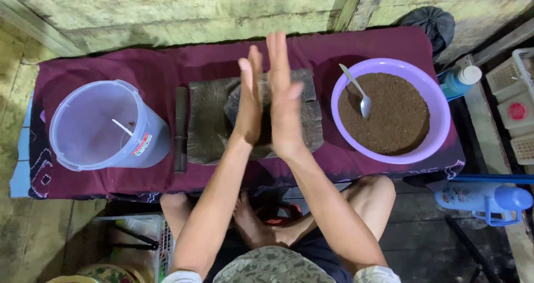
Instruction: Grinding coffee powder in a stone mortar using a pestle and transferring it between containers with a spoon
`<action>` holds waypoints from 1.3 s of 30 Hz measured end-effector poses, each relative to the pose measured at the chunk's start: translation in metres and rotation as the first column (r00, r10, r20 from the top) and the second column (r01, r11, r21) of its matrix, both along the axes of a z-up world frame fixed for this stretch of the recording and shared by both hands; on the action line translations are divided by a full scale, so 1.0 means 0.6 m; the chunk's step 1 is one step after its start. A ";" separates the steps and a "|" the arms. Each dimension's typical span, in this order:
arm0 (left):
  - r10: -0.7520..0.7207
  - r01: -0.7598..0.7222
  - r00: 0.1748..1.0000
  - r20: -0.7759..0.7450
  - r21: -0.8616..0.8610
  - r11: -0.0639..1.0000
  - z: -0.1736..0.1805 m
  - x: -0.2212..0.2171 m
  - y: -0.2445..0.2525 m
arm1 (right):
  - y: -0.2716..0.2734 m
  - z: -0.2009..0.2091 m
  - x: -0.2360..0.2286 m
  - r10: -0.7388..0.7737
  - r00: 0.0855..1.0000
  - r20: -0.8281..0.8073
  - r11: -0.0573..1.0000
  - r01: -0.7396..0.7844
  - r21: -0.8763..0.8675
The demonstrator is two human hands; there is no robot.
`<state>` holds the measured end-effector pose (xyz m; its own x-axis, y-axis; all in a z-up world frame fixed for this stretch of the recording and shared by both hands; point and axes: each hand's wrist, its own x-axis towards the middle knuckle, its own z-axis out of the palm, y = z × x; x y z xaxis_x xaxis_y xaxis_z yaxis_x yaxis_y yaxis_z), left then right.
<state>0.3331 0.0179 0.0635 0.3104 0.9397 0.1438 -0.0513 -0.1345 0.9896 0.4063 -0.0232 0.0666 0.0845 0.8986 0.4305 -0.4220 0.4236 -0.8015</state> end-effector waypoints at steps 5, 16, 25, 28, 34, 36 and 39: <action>-0.281 0.364 0.817 0.504 -0.072 0.929 0.029 -0.012 -0.067 | 0.069 -0.039 0.070 -0.539 0.605 0.585 0.836 0.302 0.458; -0.012 0.017 0.996 -0.090 0.059 0.998 -0.033 -0.045 -0.073 | 0.214 -0.277 0.471 0.206 -0.242 0.948 0.647 0.761 0.054; -0.203 0.214 0.973 -0.109 0.105 0.971 -0.042 0.108 -0.061 | 0.202 -0.323 0.468 0.337 -0.268 0.903 0.644 0.765 -0.014; -0.218 0.227 0.971 -0.098 0.088 0.970 -0.049 0.129 -0.067 | 0.179 -0.298 0.467 0.312 -0.282 0.907 0.662 0.749 0.005; -0.237 0.242 0.968 -0.084 0.068 0.968 -0.063 0.141 -0.075 | 0.103 -0.206 0.455 0.287 -0.275 0.918 0.646 0.763 0.026; -0.247 0.252 0.966 -0.076 0.055 0.966 -0.065 0.146 -0.076 | 0.080 -0.196 0.470 0.234 -0.257 0.938 0.635 0.771 0.052; -0.254 0.259 0.963 -0.083 0.049 0.965 -0.070 0.162 -0.086 | 0.030 -0.176 0.490 0.027 -0.119 0.993 0.615 0.785 0.077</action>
<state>0.4301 -0.0338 0.0218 0.5522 0.8176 0.1633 -0.0170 -0.1848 0.9826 0.7002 -0.0051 -0.0390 0.4331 0.8943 0.1126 0.8702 -0.3823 -0.3109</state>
